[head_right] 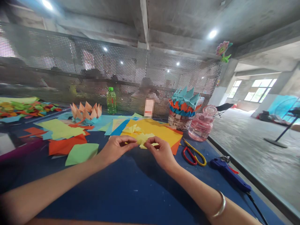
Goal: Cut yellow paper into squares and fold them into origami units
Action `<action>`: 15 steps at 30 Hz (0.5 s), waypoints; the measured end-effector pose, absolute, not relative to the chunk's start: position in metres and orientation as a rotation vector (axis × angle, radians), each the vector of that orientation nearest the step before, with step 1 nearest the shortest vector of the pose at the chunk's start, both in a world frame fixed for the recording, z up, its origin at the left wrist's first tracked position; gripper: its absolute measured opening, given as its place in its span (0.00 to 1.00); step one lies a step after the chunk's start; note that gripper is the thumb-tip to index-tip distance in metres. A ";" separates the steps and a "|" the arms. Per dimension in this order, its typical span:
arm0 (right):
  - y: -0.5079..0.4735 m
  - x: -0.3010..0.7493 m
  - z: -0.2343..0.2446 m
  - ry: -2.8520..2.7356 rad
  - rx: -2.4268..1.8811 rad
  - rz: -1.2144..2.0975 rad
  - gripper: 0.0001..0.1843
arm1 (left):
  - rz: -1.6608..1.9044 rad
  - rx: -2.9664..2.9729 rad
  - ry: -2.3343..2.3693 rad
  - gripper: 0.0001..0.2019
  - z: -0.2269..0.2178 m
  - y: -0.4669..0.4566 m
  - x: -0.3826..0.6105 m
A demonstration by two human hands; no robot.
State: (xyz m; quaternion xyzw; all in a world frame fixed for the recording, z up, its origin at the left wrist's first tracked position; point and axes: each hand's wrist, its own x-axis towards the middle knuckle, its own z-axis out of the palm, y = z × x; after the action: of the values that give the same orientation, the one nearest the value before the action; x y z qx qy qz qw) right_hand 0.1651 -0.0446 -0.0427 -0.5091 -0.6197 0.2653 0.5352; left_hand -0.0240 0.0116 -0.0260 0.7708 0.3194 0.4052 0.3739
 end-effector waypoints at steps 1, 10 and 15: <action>-0.045 0.165 -0.043 -1.467 -1.228 0.644 0.14 | 1.046 1.971 0.807 0.07 -0.027 0.012 -0.024; -0.048 0.163 -0.041 -1.571 -1.256 0.520 0.11 | 1.094 2.024 0.777 0.08 -0.033 0.018 -0.025; -0.050 0.163 -0.040 -1.664 -1.292 0.349 0.09 | 1.123 1.998 0.766 0.08 -0.034 0.021 -0.025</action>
State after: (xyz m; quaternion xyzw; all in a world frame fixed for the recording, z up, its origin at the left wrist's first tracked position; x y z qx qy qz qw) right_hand 0.1629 -0.0505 -0.0399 -0.5300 -0.6827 0.1430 0.4823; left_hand -0.0253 0.0210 -0.0344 0.7729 0.2965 0.4346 0.3547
